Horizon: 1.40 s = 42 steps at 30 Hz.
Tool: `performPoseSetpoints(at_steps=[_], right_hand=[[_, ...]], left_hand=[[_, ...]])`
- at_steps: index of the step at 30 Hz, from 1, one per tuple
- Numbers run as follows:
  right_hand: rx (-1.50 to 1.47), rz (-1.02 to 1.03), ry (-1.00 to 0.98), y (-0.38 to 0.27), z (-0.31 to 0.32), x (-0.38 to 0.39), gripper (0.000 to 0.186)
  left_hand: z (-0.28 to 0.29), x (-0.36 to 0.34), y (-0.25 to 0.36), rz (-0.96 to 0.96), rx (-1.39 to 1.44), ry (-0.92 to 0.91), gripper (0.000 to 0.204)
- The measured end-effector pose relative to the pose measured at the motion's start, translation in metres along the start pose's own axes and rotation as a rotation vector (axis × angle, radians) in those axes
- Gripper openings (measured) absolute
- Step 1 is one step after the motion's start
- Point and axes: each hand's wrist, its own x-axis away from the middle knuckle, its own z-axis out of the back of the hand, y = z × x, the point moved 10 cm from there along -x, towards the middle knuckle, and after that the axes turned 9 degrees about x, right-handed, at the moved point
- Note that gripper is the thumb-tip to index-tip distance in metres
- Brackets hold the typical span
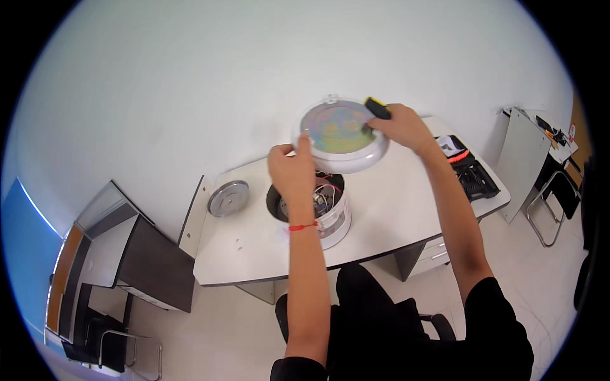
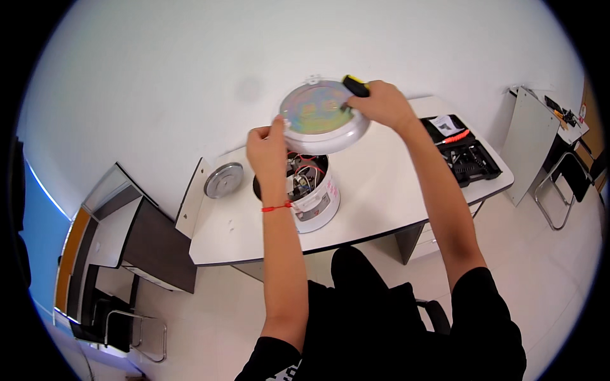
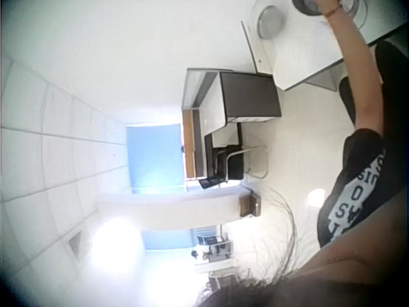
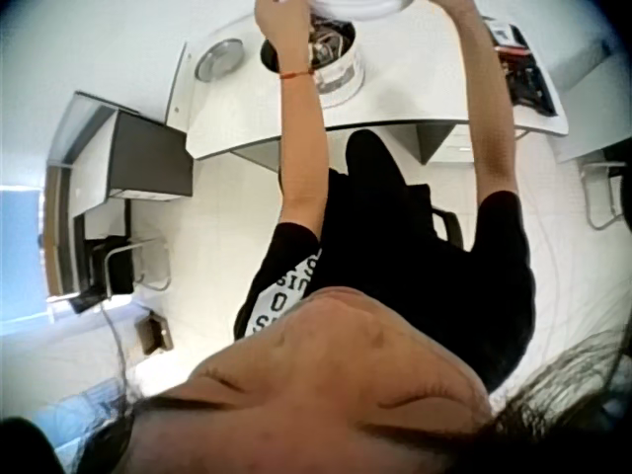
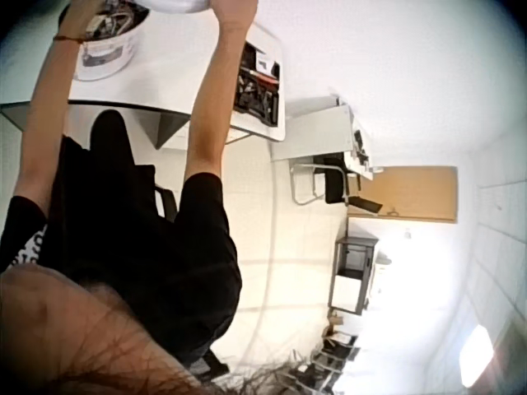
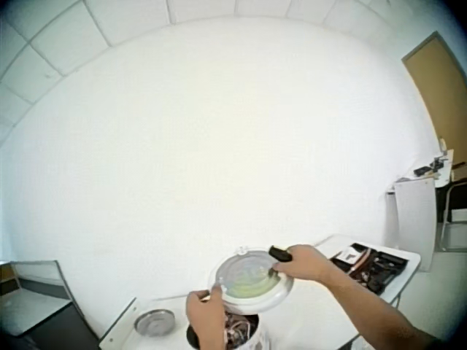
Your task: The person uses a screwdriver to remove screws from the lid of a white cylindrical appliance, then unscrews internal components and wires. The person handles the lid, internal parts, and wires throughout the process.
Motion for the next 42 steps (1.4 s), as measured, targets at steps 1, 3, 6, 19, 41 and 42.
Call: performPoseSetpoints(at_steps=[1, 3, 6, 19, 41, 42], right_hand=[[-0.013, 0.026, -0.009, -0.012, -0.015, 0.001, 0.057], [-0.006, 0.049, -0.037, -0.036, -0.041, 0.008, 0.059], [0.066, 0.059, -0.057, -0.058, -0.074, 0.022, 0.053], [0.142, 0.140, -0.114, -0.082, -0.124, 0.048, 0.046], [0.175, 0.112, -0.226, -0.068, -0.138, 0.046, 0.048], [0.168, 0.110, -0.223, -0.068, -0.138, 0.047, 0.048]], left_hand=[[0.017, -0.004, -0.002, -0.006, -0.022, 0.028, 0.052], [0.048, -0.006, -0.008, -0.017, -0.064, 0.084, 0.048], [0.080, -0.004, -0.022, 0.028, -0.126, 0.095, 0.047], [0.108, -0.013, -0.083, 0.127, -0.251, -0.038, 0.051], [0.101, -0.010, -0.094, 0.149, -0.343, -0.155, 0.050], [0.102, -0.009, -0.096, 0.160, -0.329, -0.150, 0.049]])
